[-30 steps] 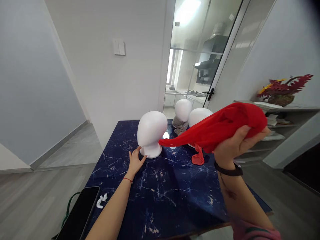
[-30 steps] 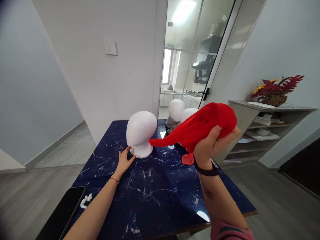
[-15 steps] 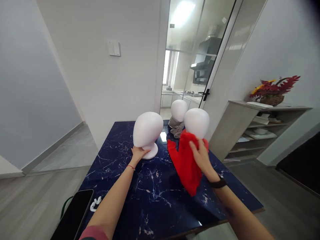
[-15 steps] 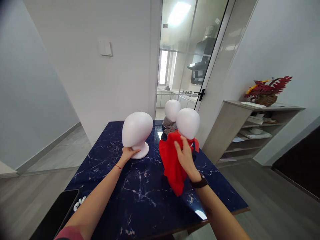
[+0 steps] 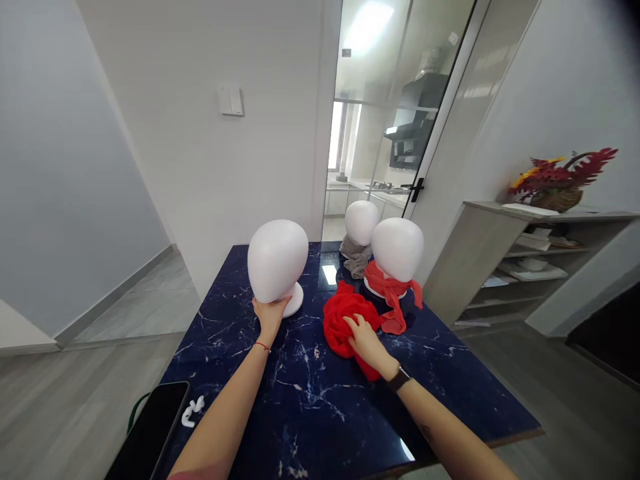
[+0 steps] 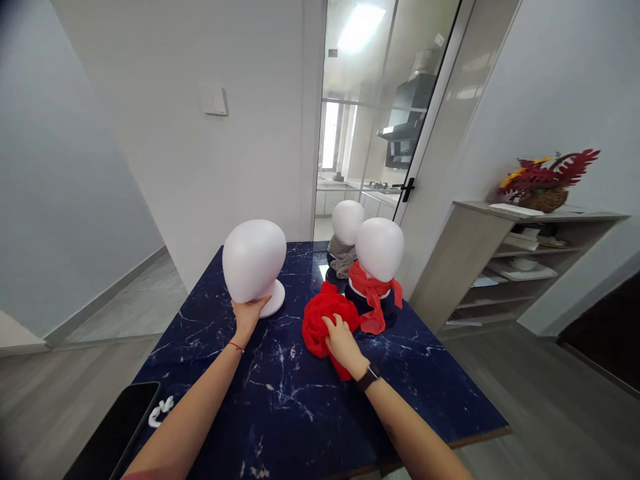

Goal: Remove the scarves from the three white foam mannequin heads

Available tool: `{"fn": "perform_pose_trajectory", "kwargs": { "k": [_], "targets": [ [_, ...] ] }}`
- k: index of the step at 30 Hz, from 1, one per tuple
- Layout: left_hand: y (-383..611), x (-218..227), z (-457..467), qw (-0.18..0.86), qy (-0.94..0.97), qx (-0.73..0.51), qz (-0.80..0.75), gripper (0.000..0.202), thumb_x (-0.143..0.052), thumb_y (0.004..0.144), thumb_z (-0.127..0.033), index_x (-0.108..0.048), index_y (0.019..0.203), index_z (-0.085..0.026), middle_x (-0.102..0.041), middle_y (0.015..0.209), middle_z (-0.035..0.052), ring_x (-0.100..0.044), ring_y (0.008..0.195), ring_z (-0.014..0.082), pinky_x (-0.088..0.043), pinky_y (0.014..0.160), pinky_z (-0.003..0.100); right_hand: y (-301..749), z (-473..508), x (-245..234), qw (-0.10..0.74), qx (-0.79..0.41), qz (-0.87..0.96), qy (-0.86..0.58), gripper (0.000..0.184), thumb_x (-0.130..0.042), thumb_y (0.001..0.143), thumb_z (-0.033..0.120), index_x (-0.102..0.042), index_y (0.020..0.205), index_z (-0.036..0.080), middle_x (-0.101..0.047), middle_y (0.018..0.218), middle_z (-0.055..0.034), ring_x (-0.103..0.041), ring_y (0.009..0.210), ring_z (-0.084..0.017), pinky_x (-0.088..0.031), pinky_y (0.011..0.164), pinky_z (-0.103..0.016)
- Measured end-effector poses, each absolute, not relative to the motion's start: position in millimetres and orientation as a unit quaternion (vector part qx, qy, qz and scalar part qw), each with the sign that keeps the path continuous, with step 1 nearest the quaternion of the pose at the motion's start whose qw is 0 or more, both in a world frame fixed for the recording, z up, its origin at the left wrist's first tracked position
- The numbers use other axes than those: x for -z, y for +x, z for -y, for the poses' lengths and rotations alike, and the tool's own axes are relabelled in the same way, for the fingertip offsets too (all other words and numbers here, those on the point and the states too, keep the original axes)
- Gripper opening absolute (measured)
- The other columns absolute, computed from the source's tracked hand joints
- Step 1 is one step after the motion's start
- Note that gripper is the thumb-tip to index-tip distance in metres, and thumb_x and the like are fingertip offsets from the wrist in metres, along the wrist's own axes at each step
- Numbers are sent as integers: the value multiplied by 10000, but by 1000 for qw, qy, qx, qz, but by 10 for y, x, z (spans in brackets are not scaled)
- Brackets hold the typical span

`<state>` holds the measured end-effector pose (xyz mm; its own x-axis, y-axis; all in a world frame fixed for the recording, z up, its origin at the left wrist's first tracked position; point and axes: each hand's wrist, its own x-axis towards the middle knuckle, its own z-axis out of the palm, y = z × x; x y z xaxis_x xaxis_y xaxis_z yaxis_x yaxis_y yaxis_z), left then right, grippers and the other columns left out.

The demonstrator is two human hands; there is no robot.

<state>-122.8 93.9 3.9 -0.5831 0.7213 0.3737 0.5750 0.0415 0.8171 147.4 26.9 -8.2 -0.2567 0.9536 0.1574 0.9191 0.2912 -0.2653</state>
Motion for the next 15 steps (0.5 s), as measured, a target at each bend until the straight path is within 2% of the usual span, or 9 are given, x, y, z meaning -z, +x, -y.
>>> {"fn": "perform_pose_trajectory", "kwargs": {
  "k": [4, 11, 15],
  "targets": [
    [-1279, -84, -886, 43, 396, -514, -760, 740, -787, 517, -444, -518, 1139, -148, -548, 1163, 144, -394, 1229, 342, -366, 970, 462, 1171, -438, 184, 185, -61, 818, -541, 545, -434, 780, 51, -490, 1301, 200, -440, 1315, -120, -484, 1121, -238, -386, 982, -349],
    [-1382, -126, -818, 17, 334, -492, -804, 943, -795, 511, -452, -368, 1277, -104, -489, 1254, 196, -387, 1229, 364, -330, 997, 481, 990, -654, 233, 244, -74, 795, -550, 480, -449, 806, 85, -512, 1273, 180, -455, 1313, -115, -477, 1131, -235, -383, 1004, -364],
    [-1414, -90, -819, 20, 331, -483, -810, 945, -779, 537, -459, -338, 1290, -98, -476, 1269, 201, -369, 1242, 360, -324, 1003, 468, 1057, -542, 217, 306, -103, 776, -541, 456, -477, 864, 266, -450, 1316, 207, -390, 1372, -99, -447, 1204, -225, -391, 1015, -365]
  ]
}}
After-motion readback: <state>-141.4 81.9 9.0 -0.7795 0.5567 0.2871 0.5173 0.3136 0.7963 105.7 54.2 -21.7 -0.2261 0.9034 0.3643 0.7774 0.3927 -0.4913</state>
